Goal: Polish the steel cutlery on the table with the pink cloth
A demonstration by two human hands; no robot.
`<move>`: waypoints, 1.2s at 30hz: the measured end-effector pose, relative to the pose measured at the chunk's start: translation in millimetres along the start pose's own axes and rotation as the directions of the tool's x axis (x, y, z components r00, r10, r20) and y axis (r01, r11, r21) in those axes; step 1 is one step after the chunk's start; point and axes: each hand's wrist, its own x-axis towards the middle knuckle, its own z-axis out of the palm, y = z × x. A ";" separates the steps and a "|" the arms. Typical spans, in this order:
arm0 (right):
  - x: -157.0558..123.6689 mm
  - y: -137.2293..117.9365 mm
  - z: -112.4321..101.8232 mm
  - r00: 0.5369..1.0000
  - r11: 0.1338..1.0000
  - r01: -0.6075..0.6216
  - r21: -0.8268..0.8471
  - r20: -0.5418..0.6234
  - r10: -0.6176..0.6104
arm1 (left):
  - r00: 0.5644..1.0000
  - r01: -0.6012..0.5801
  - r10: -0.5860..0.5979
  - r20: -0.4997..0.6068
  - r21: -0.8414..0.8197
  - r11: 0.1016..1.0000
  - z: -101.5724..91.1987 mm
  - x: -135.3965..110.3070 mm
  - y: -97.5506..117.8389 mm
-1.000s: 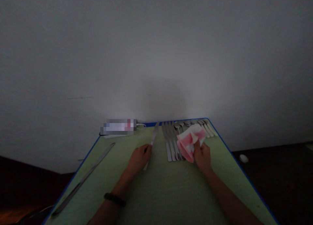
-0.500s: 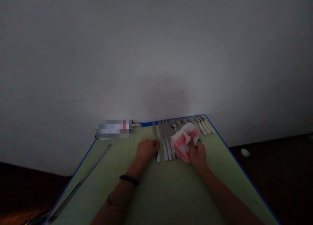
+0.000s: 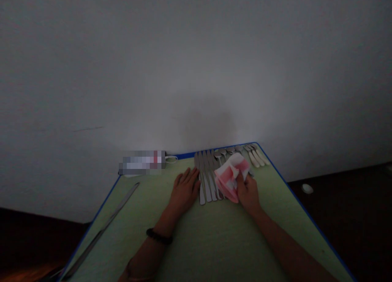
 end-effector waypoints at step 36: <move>-69.1 -32.0 113.8 0.737 0.947 0.279 0.157 0.597 -0.316 | 0.904 0.330 -0.393 0.167 0.311 0.891 -60.0 -109.3 -80.9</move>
